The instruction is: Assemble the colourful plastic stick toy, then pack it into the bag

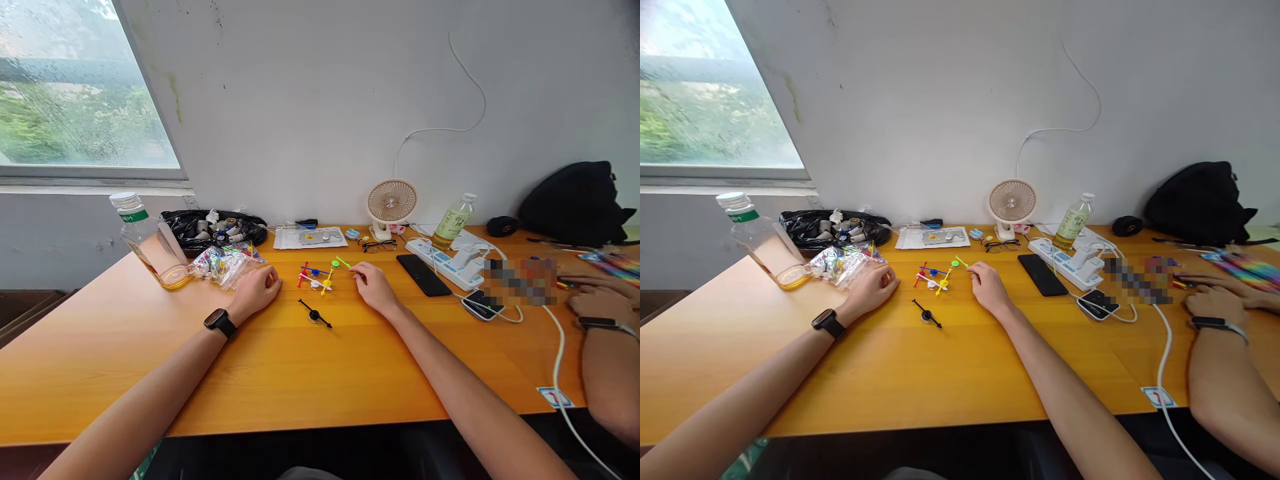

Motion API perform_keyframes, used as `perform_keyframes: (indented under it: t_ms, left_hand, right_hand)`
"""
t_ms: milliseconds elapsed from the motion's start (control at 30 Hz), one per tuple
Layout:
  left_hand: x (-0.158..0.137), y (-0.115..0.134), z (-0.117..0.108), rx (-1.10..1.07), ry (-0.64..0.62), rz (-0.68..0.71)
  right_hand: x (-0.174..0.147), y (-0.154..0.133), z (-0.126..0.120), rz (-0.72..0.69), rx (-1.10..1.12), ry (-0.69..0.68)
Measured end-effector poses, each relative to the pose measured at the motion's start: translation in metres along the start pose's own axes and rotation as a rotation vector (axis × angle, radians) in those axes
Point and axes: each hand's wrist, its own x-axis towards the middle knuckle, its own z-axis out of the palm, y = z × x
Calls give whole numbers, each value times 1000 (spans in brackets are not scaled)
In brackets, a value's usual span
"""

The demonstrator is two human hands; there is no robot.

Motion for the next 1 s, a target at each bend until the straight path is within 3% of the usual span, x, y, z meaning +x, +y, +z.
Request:
perform_keyframes:
  t_ms: [67, 200, 367, 433, 667, 867, 1000]
  left_hand:
    - [-2, 4, -3, -7, 48, 52]
    - [-14, 30, -13, -109, 149, 312]
    - [-37, 70, -18, -232, -63, 610]
    - [-42, 78, -15, -229, -144, 664]
    - [-38, 69, -12, -212, -313, 605]
    - [-24, 45, -20, -58, -213, 529]
    - [-11, 25, -22, 70, -118, 384]
  right_hand:
    - [0, 0, 0, 1, -10, -16]
    - [-1, 0, 1, -13, -7, -16]
    - [-2, 0, 0, -18, -14, -11]
    - [-2, 0, -1, -15, -16, -18]
    - [0, -10, -5, -40, -1, 59]
    - [1, -9, -9, -28, -11, 39]
    - [2, -7, -11, -15, -23, 40]
